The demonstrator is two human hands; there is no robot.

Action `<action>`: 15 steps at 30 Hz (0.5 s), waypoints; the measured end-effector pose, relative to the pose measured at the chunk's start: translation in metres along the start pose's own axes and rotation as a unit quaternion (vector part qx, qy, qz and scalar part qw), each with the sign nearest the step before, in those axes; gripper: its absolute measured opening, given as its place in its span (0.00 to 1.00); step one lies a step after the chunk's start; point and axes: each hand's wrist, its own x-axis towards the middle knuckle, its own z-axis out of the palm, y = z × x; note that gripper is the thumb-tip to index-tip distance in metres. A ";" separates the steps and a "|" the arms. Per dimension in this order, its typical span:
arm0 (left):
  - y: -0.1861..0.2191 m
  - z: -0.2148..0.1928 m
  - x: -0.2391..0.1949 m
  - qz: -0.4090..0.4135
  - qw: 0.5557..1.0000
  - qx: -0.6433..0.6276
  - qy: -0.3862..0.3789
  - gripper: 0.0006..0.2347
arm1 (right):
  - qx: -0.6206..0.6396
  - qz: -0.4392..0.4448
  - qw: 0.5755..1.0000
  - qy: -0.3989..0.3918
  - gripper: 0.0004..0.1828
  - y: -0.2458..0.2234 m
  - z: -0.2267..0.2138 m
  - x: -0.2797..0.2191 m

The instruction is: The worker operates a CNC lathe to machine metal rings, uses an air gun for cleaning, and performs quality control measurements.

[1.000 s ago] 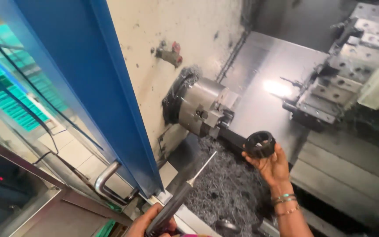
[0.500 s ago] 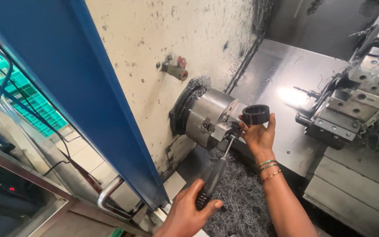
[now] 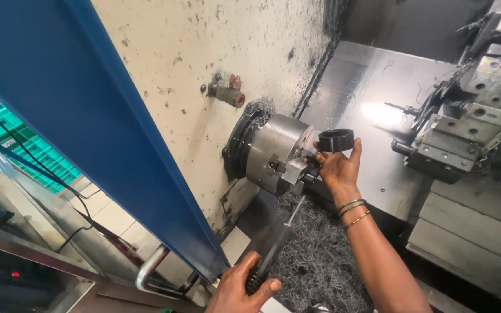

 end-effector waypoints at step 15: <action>0.002 0.044 0.019 0.021 0.996 0.048 -0.067 0.28 | 0.037 0.017 0.998 -0.038 0.49 -0.011 -0.034 0.002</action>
